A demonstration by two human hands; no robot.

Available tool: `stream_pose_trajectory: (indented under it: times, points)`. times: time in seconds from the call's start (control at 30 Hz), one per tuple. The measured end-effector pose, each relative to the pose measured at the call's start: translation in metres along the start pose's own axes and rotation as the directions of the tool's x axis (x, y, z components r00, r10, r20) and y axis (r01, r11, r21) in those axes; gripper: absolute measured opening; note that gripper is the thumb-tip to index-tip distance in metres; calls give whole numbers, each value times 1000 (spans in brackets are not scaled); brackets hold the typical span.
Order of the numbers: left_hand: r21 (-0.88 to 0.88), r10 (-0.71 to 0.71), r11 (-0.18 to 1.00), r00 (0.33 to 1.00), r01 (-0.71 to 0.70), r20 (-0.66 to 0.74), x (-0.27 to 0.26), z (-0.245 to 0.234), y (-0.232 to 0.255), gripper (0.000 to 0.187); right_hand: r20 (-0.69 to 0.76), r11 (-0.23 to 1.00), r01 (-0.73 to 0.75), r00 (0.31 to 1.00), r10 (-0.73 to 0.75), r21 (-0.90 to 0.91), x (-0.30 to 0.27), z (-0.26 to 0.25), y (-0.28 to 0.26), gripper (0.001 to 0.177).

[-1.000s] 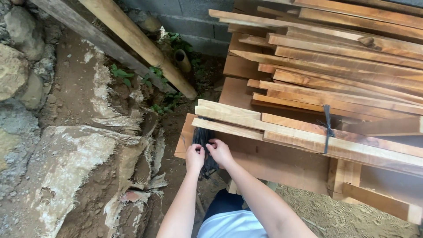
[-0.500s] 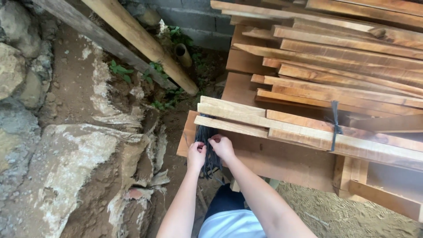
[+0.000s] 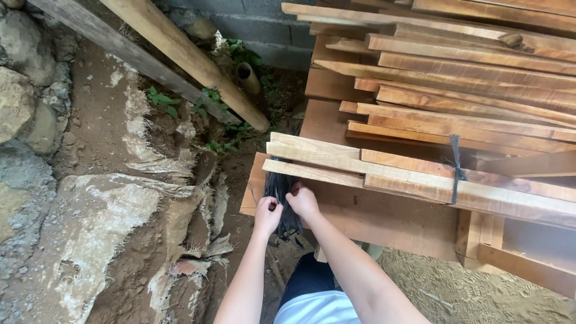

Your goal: Bundling wooden planks together using plastic ties.

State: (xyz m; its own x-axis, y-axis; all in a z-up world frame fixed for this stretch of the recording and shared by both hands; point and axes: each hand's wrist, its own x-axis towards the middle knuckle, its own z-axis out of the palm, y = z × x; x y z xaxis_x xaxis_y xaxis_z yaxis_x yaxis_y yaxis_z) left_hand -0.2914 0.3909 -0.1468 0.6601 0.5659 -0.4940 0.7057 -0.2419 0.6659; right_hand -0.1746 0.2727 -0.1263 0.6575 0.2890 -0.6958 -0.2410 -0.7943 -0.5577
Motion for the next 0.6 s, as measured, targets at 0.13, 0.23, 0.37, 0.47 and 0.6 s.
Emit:
stream_pose_trajectory:
  times: [0.13,0.23,0.37,0.47,0.6]
  points:
    - [-51,10,999,1000,-9,6,-1,3,-8,13,-56,995,55,997,-50,79,4,9,14,42]
    - [-62,56,996,998,-56,-8,-6,2,-4,10,-96,989,86,993,-75,119,-2,7,16,37]
    - [0,58,998,998,-58,20,-16,-7,9,15,-108,988,135,986,-126,78,-40,-19,-17,34]
    - [53,57,997,998,-59,38,-20,-9,14,18,-49,992,127,991,-126,12,-57,-30,-42,35]
    - [67,80,994,995,-84,64,-21,-11,15,23,23,995,67,998,-65,-69,-26,-8,-22,29]
